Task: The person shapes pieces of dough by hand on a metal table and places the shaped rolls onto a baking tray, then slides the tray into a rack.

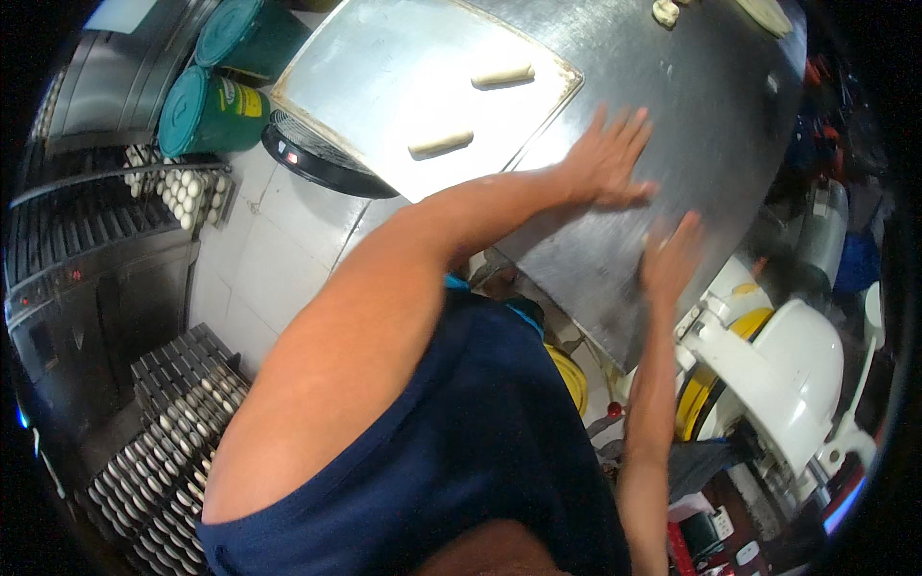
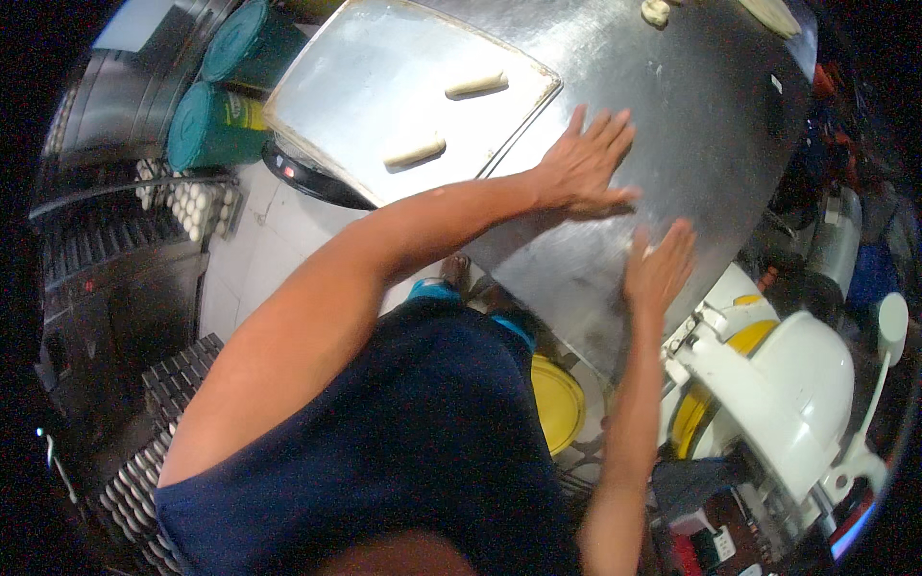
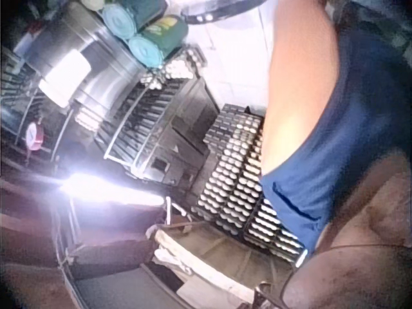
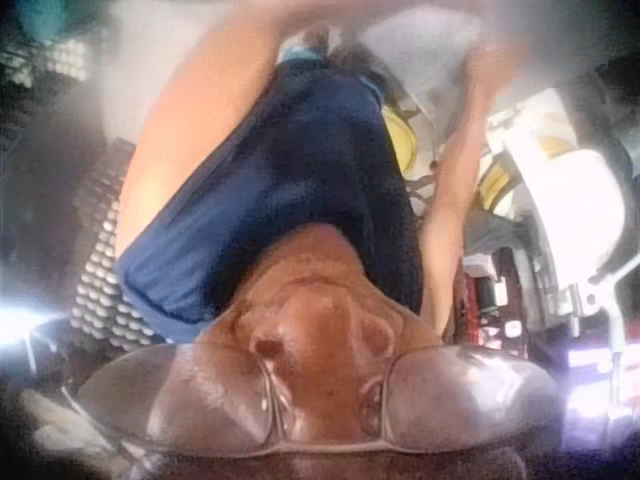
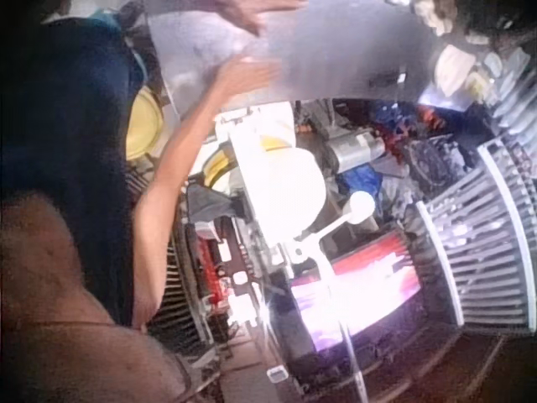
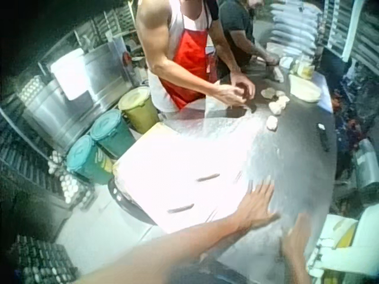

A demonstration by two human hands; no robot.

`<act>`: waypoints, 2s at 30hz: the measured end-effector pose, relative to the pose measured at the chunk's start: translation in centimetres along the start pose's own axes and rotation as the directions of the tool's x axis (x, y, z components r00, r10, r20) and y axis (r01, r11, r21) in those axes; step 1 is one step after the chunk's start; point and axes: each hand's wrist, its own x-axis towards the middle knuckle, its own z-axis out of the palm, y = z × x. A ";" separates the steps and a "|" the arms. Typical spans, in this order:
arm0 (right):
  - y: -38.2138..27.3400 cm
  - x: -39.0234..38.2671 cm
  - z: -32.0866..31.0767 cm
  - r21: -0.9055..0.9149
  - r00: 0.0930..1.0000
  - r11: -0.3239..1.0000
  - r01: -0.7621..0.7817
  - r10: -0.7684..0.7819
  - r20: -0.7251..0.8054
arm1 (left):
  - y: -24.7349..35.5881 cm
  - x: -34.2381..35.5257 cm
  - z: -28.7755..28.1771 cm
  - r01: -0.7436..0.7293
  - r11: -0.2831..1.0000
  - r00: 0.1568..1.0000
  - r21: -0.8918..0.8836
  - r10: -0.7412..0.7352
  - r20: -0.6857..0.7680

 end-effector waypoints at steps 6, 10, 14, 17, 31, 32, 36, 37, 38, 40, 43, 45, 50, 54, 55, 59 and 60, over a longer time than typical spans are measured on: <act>-2.1 -1.7 0.2 -0.023 0.999 0.999 0.025 -0.026 -0.043 | 1.2 -7.2 0.6 -0.106 0.987 0.991 -0.122 0.095 -0.094; -1.1 -4.6 1.4 0.011 0.970 0.990 0.144 -0.139 -0.200 | -2.1 -10.9 -5.4 -0.040 0.965 0.999 -0.258 0.034 -0.028; -2.0 -4.7 1.8 0.046 0.951 0.991 0.123 -0.104 -0.292 | -10.6 -16.0 -13.3 0.409 0.882 0.911 0.234 -0.409 -0.051; -2.2 -5.1 1.8 0.067 0.954 0.993 0.095 -0.072 -0.291 | -16.4 -17.5 -14.5 0.299 0.953 0.921 -0.055 -0.273 0.279; -1.4 -5.1 1.6 0.109 0.946 0.988 0.113 -0.073 -0.316 | -17.9 -7.8 -13.2 0.210 0.973 0.976 -0.095 -0.204 0.074; -1.7 -4.9 1.7 0.120 0.945 0.987 0.102 -0.059 -0.322 | -18.7 -6.6 -12.0 0.228 0.969 0.974 -0.091 -0.226 0.033; -1.7 -4.9 1.3 0.140 0.960 0.986 0.086 -0.044 -0.278 | -23.0 -3.5 -11.7 0.019 0.993 0.973 -0.119 0.009 0.230; -1.7 -5.2 1.4 0.153 0.955 0.984 0.093 -0.044 -0.295 | -23.0 -2.9 -11.7 0.026 0.988 0.968 -0.150 0.013 0.249; -1.6 -5.5 1.5 0.162 0.957 0.984 0.077 -0.027 -0.290 | -22.9 -2.8 -11.6 0.018 0.989 0.964 -0.149 0.022 0.264; -1.6 -5.5 1.3 0.135 0.942 0.986 0.101 -0.051 -0.332 | -22.2 -2.5 -12.0 0.109 0.991 0.935 -0.075 -0.077 0.345; -2.0 -5.2 1.0 0.147 0.949 0.983 0.109 -0.059 -0.309 | -20.6 -3.8 -12.4 -0.026 0.999 0.999 0.024 0.025 0.037; -1.8 -5.3 0.9 0.138 0.944 0.985 0.107 -0.057 -0.324 | -16.4 -3.9 -11.6 -0.116 0.993 0.990 -0.040 0.112 -0.085; -1.4 -4.1 1.2 0.156 0.941 0.968 0.197 -0.142 -0.308 | -4.1 -5.7 -4.8 -0.404 0.901 0.901 -0.159 0.422 0.103; -0.5 -7.6 0.8 0.133 0.990 0.984 0.114 -0.102 -0.097 | -2.3 -6.8 -3.3 -0.230 0.947 0.915 -0.222 0.289 0.282; -0.5 -9.0 0.6 0.130 0.986 0.981 0.141 -0.128 -0.105 | -2.0 -7.8 -3.0 -0.264 0.944 0.915 -0.198 0.310 0.258; -2.2 -13.6 -0.1 0.120 0.957 0.962 0.244 -0.218 -0.193 | 2.2 -11.6 -4.9 -0.125 0.983 0.971 -0.135 0.149 0.188; -2.6 -12.7 0.3 0.051 0.966 0.975 0.215 -0.204 -0.161 | 2.5 -10.8 -3.5 -0.071 0.995 0.988 -0.068 0.080 0.133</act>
